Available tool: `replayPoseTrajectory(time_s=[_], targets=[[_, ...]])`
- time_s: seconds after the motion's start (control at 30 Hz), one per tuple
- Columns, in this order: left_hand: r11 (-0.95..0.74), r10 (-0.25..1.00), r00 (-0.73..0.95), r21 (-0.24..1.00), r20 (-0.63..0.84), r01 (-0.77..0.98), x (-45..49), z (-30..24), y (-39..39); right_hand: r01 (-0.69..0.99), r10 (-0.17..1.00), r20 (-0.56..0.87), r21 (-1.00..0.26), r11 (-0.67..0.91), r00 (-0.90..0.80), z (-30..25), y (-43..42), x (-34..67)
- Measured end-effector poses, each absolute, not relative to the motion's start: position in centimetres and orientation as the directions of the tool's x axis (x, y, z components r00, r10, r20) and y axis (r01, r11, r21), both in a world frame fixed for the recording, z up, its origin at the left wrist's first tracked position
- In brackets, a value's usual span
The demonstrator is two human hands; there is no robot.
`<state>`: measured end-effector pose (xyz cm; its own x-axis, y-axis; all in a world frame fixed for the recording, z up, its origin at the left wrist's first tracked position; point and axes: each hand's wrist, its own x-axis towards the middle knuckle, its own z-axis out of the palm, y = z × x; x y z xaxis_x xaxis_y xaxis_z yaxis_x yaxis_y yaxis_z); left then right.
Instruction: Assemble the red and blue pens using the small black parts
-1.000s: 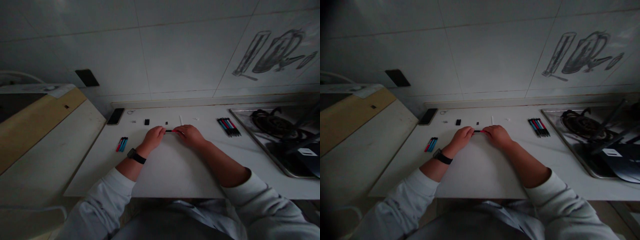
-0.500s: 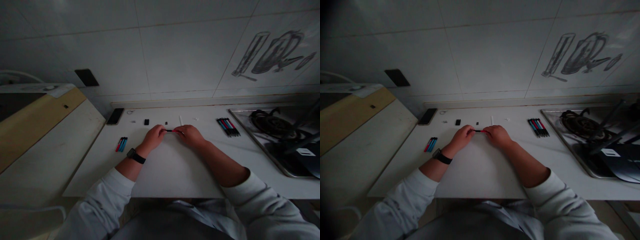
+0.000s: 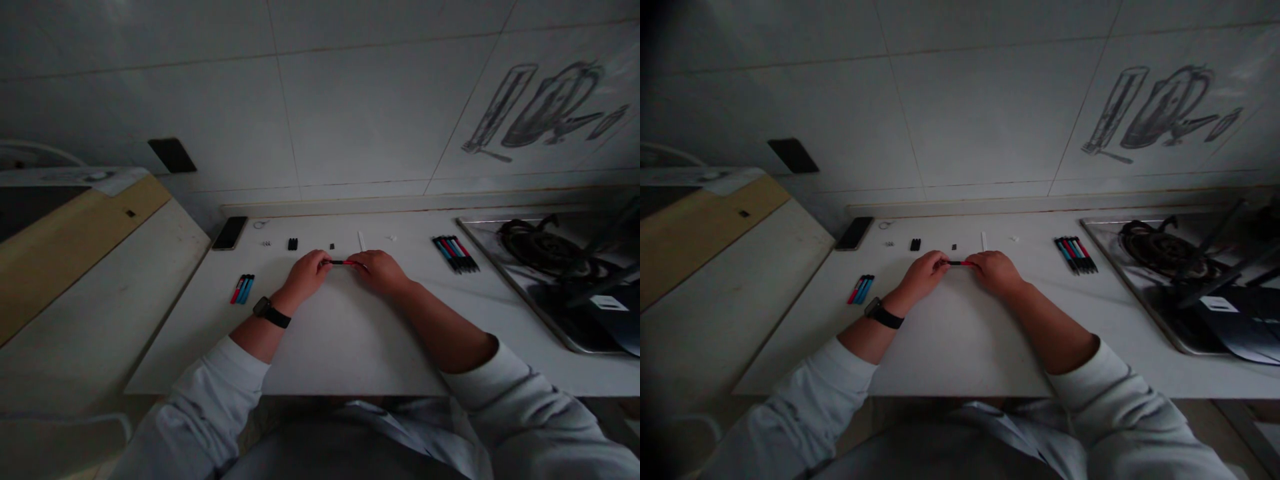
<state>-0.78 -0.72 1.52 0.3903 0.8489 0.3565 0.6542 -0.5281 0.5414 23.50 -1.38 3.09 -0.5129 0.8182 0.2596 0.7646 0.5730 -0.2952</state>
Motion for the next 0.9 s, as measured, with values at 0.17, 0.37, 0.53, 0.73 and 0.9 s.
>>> replayPoseTrajectory(time_s=[0.17, 0.37, 0.53, 0.73, 0.9], targets=[[-0.474, 0.88, 0.345, 0.569, 0.325, 0.672, -0.78, 1.67, -0.8, 0.744, 0.8, 0.288, -0.301, 0.597, -0.526, 2.98, -1.3, 23.52], [-0.502, 0.865, 0.399, 0.542, 0.305, 0.674, -0.78, 1.56, -0.64, 0.755, 0.809, 0.253, -0.294, 0.587, -0.53, 2.95, -1.25, 23.51], [-0.528, 0.849, 0.371, 0.569, 0.377, 0.63, -0.75, 1.65, -0.8, 0.746, 0.808, 0.284, -0.313, 0.587, -0.516, 3.04, -1.32, 23.53], [-0.479, 0.878, 0.384, 0.556, 0.287, 0.68, -0.8, 1.61, -0.73, 0.729, 0.785, 0.318, -0.301, 0.615, -0.531, 2.89, -1.26, 23.6], [-0.503, 0.864, 0.393, 0.507, 0.313, 0.7, -0.72, 1.8, -0.68, 0.75, 0.798, 0.289, -0.282, 0.599, -0.529, 2.89, -1.19, 23.57]])
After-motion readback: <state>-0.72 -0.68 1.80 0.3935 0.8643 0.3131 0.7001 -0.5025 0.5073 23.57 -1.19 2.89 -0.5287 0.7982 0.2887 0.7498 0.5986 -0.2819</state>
